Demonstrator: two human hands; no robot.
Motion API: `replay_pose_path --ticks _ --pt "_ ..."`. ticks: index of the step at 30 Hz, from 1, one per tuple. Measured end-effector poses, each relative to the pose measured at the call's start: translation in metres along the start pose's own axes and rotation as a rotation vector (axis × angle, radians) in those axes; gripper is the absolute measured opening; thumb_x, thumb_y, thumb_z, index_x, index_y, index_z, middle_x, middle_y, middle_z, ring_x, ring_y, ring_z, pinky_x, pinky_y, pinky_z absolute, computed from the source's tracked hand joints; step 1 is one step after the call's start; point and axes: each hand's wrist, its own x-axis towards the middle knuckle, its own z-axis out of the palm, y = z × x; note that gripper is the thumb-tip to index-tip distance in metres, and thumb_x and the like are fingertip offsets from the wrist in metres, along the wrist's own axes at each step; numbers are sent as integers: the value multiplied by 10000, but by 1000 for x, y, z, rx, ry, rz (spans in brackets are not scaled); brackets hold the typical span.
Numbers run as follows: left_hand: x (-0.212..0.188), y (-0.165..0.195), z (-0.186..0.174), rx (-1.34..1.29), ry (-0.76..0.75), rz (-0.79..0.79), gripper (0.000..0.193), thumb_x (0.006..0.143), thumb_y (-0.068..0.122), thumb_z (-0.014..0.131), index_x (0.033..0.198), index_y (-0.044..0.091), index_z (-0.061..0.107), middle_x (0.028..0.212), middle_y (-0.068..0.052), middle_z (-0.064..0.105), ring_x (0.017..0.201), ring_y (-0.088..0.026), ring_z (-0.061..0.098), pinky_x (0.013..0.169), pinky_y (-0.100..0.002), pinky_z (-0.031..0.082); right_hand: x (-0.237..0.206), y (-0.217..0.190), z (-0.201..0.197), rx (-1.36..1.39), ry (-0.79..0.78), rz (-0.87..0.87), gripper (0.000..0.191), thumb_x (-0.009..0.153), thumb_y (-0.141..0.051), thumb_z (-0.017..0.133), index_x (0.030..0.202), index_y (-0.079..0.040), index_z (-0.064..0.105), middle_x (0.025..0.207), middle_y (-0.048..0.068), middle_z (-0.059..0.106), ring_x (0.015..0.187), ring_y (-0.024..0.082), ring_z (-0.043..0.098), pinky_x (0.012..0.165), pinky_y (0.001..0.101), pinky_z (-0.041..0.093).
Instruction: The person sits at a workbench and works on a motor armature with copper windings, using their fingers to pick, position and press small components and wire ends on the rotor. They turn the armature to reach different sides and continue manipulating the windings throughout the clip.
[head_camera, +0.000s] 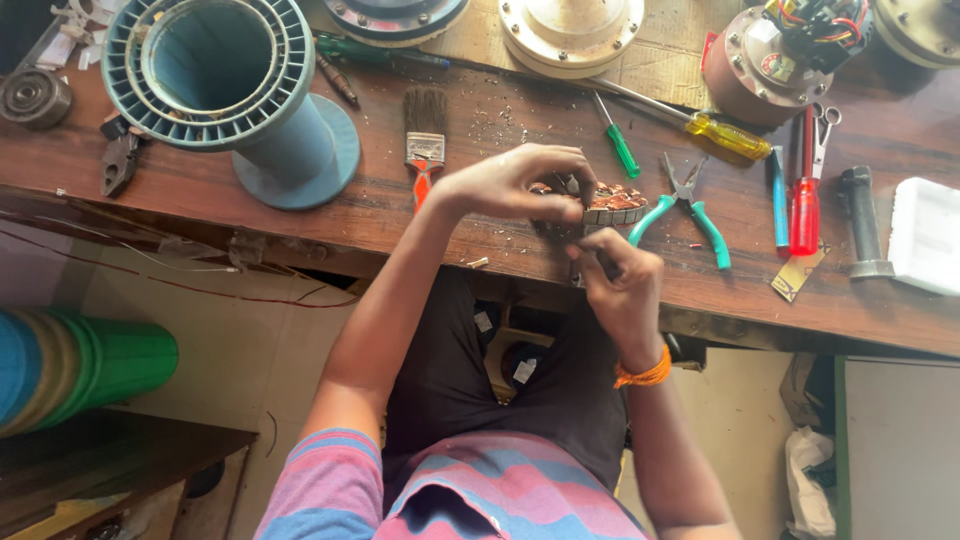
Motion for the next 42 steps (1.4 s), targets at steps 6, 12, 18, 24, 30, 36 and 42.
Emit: replay_pose_path --ticks 6,12,18,24,30,36,42 --pt "-9 14 46 438 335 71 418 833 261 838 1083 70 563 1081 -89 623 1098 -315 615 938 -414 514 -17 34 5 168 115 60 38 946 -1 701 924 -13 672 799 -30 630 713 15 507 627 223 389" --pt "-10 4 59 493 451 98 438 825 185 842 1131 78 548 1087 -72 616 1086 -304 608 941 -419 519 4 24 -42 138 87 -8 53 989 -43 747 1014 -8 716 882 -15 668 768 33 530 683 218 408" --pt "-11 -5 64 462 498 120 418 819 159 864 1113 79 577 1022 -73 621 1021 -297 626 913 -414 523 39 -11 -50 -65 20 -255 68 995 -21 750 1026 4 695 907 68 698 822 76 624 727 263 472" --pt "-9 -12 58 457 506 130 445 796 159 880 1131 71 600 1024 -79 644 1003 -285 649 886 -401 538 75 -19 -42 -91 -77 -238 34 978 -13 727 1004 5 715 844 72 707 754 102 656 686 285 497" --pt "-7 1 53 292 509 30 452 900 327 826 1183 67 589 1056 -76 699 1014 -240 695 872 -374 552 94 -8 -40 -126 -27 -301 140 899 -81 867 964 -15 762 782 78 667 665 137 555 614 313 429" --pt "20 6 45 30 476 -320 444 874 326 712 1228 77 613 911 -42 748 800 -130 732 727 -319 580 91 -14 -35 -164 59 -321 245 892 -146 909 924 -5 712 797 76 654 702 130 601 653 307 465" --pt "11 -16 17 -258 144 -105 232 961 163 677 1141 16 690 978 -37 705 959 -101 647 878 -297 543 64 -32 -39 -223 -11 -347 199 910 -140 860 943 -12 711 841 100 667 712 163 615 661 326 470"
